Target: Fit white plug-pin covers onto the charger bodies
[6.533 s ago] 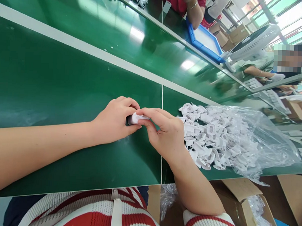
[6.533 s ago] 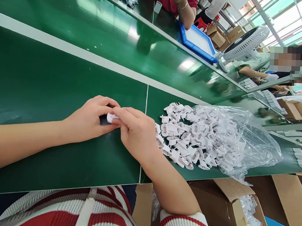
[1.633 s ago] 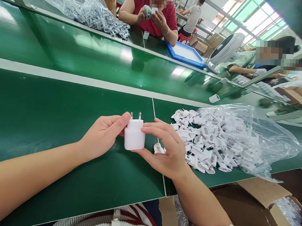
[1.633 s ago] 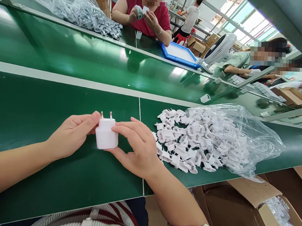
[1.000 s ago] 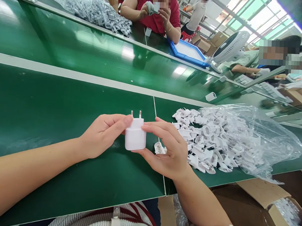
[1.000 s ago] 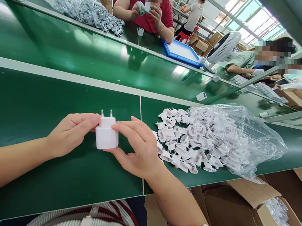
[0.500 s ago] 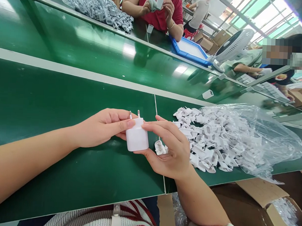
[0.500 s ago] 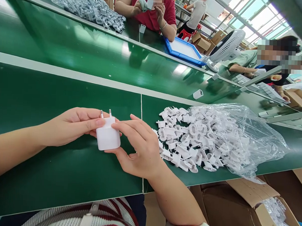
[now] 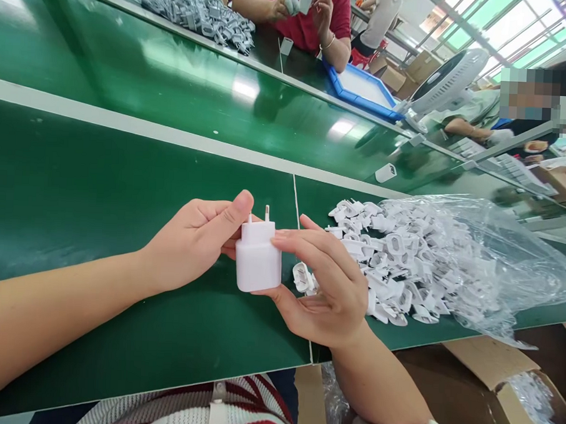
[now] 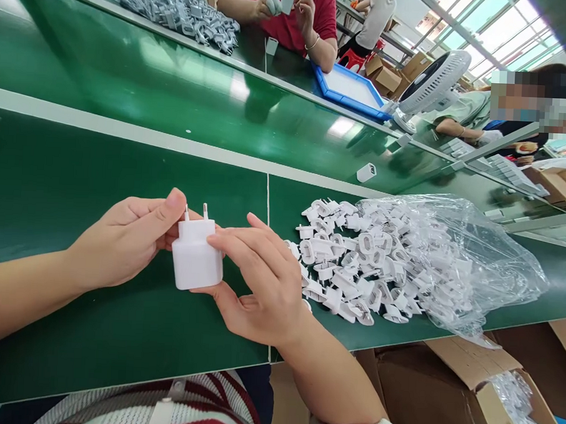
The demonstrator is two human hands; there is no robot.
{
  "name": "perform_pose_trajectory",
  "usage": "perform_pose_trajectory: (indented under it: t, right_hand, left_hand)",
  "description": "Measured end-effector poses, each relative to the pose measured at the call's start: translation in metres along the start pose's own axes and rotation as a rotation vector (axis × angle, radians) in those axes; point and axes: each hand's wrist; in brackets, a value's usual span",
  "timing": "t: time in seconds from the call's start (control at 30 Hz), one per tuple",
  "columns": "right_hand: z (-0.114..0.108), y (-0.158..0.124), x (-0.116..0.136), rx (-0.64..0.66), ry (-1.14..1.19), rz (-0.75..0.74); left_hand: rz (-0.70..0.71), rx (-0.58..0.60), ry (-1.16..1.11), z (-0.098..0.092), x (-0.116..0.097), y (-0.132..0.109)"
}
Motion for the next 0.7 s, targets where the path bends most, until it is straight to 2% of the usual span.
perform_pose_trajectory:
  t: [0.17, 0.4, 0.7]
  right_hand:
    - [0.0006, 0.0003, 0.0, -0.004, -0.005, -0.012]
    - [0.0001, -0.0016, -0.0023, 0.005, -0.026, -0.016]
    - [-0.0005, -0.0038, -0.001, 0.008, -0.065, -0.028]
  left_hand:
    - [-0.01, 0.041, -0.056, -0.0053, 0.0018, -0.0007]
    - [0.055, 0.108, 0.151, -0.008, -0.0021, -0.0029]
    - [0.078, 0.15, 0.229, -0.0085, -0.0013, -0.0043]
Point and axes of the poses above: each hand's wrist, its own y-axis towards the middle knuckle, its own z-axis out of the palm, x = y × z, and after that the axes turned 15 degrees about z, right-handed
